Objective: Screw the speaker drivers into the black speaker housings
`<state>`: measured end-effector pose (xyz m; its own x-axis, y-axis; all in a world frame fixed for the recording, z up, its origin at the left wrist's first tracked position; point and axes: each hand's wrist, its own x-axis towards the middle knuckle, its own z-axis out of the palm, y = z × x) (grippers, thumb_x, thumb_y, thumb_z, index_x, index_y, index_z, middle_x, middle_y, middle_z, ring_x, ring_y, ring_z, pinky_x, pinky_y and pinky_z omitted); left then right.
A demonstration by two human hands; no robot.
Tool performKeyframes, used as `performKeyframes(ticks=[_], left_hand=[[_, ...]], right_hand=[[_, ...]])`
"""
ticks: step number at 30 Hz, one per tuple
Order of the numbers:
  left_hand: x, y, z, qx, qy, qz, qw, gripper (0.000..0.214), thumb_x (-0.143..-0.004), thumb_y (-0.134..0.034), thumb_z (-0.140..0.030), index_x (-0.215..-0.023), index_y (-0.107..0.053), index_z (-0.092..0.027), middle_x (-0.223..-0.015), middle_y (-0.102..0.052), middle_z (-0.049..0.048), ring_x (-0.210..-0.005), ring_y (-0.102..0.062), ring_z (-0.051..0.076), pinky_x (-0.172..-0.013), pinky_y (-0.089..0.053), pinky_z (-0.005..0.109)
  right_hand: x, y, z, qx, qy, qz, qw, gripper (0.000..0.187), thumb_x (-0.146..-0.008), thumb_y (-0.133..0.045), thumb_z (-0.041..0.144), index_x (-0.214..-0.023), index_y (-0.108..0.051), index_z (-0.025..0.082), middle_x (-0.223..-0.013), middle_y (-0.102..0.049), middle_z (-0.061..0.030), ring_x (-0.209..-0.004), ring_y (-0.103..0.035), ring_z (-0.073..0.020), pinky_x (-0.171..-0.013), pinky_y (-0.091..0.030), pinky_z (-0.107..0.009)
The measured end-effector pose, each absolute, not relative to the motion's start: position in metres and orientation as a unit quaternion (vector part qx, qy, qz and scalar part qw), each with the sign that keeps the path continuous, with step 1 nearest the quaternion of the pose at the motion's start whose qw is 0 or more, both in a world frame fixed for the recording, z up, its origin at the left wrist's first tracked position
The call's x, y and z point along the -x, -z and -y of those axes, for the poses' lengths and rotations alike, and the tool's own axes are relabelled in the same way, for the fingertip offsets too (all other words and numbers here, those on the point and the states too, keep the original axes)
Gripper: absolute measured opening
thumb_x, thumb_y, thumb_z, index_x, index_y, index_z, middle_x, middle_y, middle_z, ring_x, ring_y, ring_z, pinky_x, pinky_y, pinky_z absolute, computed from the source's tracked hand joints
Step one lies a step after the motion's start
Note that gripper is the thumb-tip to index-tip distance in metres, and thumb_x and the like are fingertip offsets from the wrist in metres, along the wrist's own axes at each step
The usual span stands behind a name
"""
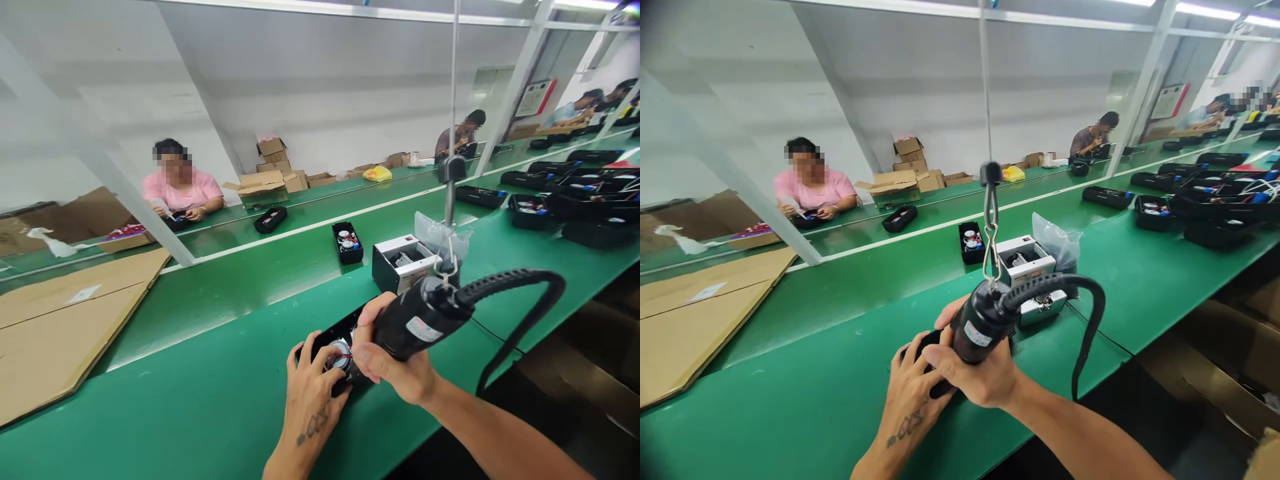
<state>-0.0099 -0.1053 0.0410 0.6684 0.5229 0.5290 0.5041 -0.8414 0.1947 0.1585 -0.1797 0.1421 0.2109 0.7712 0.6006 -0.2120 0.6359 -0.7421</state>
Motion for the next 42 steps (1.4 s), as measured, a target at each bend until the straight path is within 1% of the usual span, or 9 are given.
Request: performKeyframes(ticks=[4, 8, 18, 23, 28, 33, 36, 40, 42], left_hand=[[0.011, -0.04, 0.105, -0.913, -0.293, -0.281, 0.031, 0.031, -0.075, -0.089, -0.025, -0.102, -0.081, -0.038, -0.131, -0.075, 0.003, -0.141, -0.052, 0.041, -0.109, -0.041, 0.066], [0.011, -0.041, 0.105, -0.914, -0.278, -0.292, 0.04, 0.023, -0.08, -0.086, -0.026, -0.098, -0.081, -0.039, -0.136, -0.073, 0.0003, -0.145, -0.048, 0.04, -0.111, -0.04, 0.066], [0.009, -0.043, 0.104, -0.917, -0.269, -0.29, 0.041, 0.01, -0.085, -0.077, -0.025, -0.092, -0.08, -0.032, -0.131, -0.073, 0.0043, -0.143, -0.048, 0.039, -0.11, -0.041, 0.063], [0.01, -0.042, 0.104, -0.917, -0.274, -0.288, 0.042, 0.018, -0.083, -0.081, -0.026, -0.098, -0.08, -0.036, -0.13, -0.075, 0.0019, -0.144, -0.048, 0.04, -0.111, -0.04, 0.065], [0.01, -0.043, 0.105, -0.915, -0.281, -0.286, 0.052, 0.022, -0.082, -0.081, -0.024, -0.098, -0.08, -0.038, -0.135, -0.073, -0.0003, -0.144, -0.048, 0.039, -0.11, -0.039, 0.064], [0.008, -0.045, 0.104, -0.916, -0.28, -0.287, 0.024, 0.027, -0.084, -0.075, -0.021, -0.108, -0.078, -0.032, -0.134, -0.072, 0.0063, -0.139, -0.051, 0.038, -0.106, -0.042, 0.058], [0.009, -0.041, 0.1, -0.915, -0.285, -0.286, 0.008, 0.036, -0.085, -0.069, -0.018, -0.118, -0.075, -0.033, -0.131, -0.072, 0.007, -0.134, -0.055, 0.036, -0.103, -0.043, 0.056], [0.011, -0.031, 0.096, -0.918, -0.279, -0.281, -0.004, 0.043, -0.088, -0.065, -0.022, -0.129, -0.07, -0.036, -0.132, -0.073, 0.0064, -0.136, -0.053, 0.037, -0.104, -0.043, 0.057], [0.011, -0.027, 0.094, -0.92, -0.278, -0.274, -0.029, 0.045, -0.088, -0.066, -0.025, -0.132, -0.069, -0.034, -0.124, -0.075, 0.0081, -0.134, -0.055, 0.039, -0.104, -0.044, 0.059]], right_hand=[[-0.152, -0.14, 0.17, 0.284, -0.341, 0.54, 0.715, 0.023, -0.096, -0.072, 0.03, -0.108, -0.053, 0.026, -0.061, -0.05, 0.0097, -0.044, -0.042, -0.0083, -0.043, -0.037, -0.024], [-0.147, -0.135, 0.165, 0.293, -0.346, 0.544, 0.706, 0.021, -0.095, -0.071, 0.026, -0.107, -0.053, 0.025, -0.061, -0.051, 0.0102, -0.044, -0.041, -0.007, -0.044, -0.037, -0.023], [-0.144, -0.14, 0.168, 0.326, -0.323, 0.575, 0.677, 0.022, -0.093, -0.07, 0.026, -0.101, -0.049, 0.026, -0.063, -0.053, 0.0086, -0.048, -0.046, -0.0105, -0.052, -0.045, -0.028], [-0.147, -0.135, 0.167, 0.337, -0.333, 0.562, 0.678, 0.022, -0.094, -0.072, 0.03, -0.102, -0.052, 0.026, -0.061, -0.053, 0.0082, -0.046, -0.045, -0.0104, -0.047, -0.04, -0.026], [-0.143, -0.131, 0.163, 0.323, -0.327, 0.547, 0.7, 0.02, -0.093, -0.071, 0.026, -0.1, -0.052, 0.026, -0.06, -0.051, 0.0087, -0.049, -0.047, -0.0109, -0.051, -0.044, -0.027], [-0.139, -0.137, 0.163, 0.342, -0.308, 0.571, 0.68, 0.019, -0.087, -0.072, 0.022, -0.088, -0.053, 0.025, -0.067, -0.055, 0.0046, -0.057, -0.053, -0.0135, -0.059, -0.05, -0.031], [-0.139, -0.14, 0.165, 0.347, -0.303, 0.6, 0.654, 0.029, -0.086, -0.072, 0.022, -0.076, -0.045, 0.027, -0.062, -0.049, 0.0054, -0.057, -0.052, -0.015, -0.06, -0.049, -0.032], [-0.138, -0.142, 0.166, 0.378, -0.27, 0.619, 0.633, 0.032, -0.085, -0.073, 0.025, -0.073, -0.043, 0.027, -0.063, -0.048, 0.0042, -0.059, -0.052, -0.016, -0.064, -0.05, -0.033], [-0.136, -0.145, 0.166, 0.383, -0.28, 0.617, 0.628, 0.033, -0.085, -0.074, 0.029, -0.073, -0.044, 0.026, -0.065, -0.051, 0.0031, -0.061, -0.053, -0.0157, -0.063, -0.051, -0.031]])
